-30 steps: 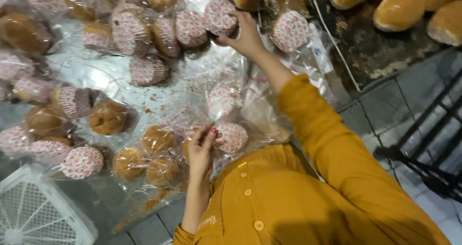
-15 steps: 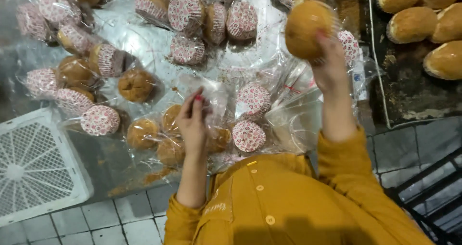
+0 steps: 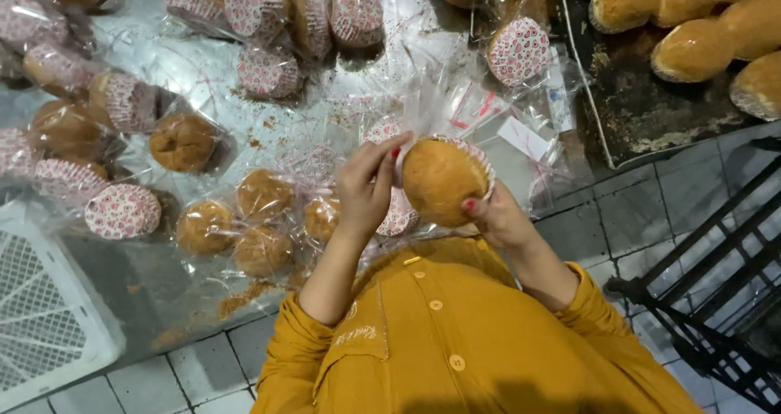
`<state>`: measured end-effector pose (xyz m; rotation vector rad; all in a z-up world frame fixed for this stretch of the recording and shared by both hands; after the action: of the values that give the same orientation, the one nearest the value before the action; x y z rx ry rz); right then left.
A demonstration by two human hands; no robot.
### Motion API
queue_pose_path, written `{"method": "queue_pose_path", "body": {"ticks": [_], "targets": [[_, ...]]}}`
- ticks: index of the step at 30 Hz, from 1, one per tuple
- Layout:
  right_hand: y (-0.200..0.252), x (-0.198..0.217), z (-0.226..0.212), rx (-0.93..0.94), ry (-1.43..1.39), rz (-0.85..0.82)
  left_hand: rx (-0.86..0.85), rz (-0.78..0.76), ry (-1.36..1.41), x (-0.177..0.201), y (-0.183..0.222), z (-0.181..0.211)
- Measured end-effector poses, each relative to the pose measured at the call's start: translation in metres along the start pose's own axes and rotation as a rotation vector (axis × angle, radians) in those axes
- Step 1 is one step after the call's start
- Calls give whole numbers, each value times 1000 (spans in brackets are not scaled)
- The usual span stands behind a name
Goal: The person is individually wrapping buns in clear plastic bags at a bakery production area.
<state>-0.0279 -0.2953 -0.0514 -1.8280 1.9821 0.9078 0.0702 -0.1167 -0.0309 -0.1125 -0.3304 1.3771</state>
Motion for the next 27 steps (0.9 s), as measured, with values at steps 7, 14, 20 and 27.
{"method": "queue_pose_path", "body": {"ticks": [7, 14, 20, 27], "targets": [[-5, -24, -3, 169, 404, 213, -566, -28, -181, -13, 51, 10], [-7, -27, 6, 85, 535, 18, -272, 49, -100, 5, 44, 3], [-10, -8, -7, 445, 1003, 257, -83, 99, -159, 21, 31, 15], [-6, 3, -51, 695, 704, -89, 45, -164, -17, 49, 19, 101]]}}
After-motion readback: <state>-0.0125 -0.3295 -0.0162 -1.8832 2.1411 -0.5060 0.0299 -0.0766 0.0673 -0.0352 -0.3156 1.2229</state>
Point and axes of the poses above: each hand's wrist, its own y-axis away from the middle knuckle, its own x-axis out of the back of the hand, z = x × y, the point moved 4 cm from there along -y, towards the middle knuckle, and after that the axes turned 1 degree about z, right-handed, at the moved point
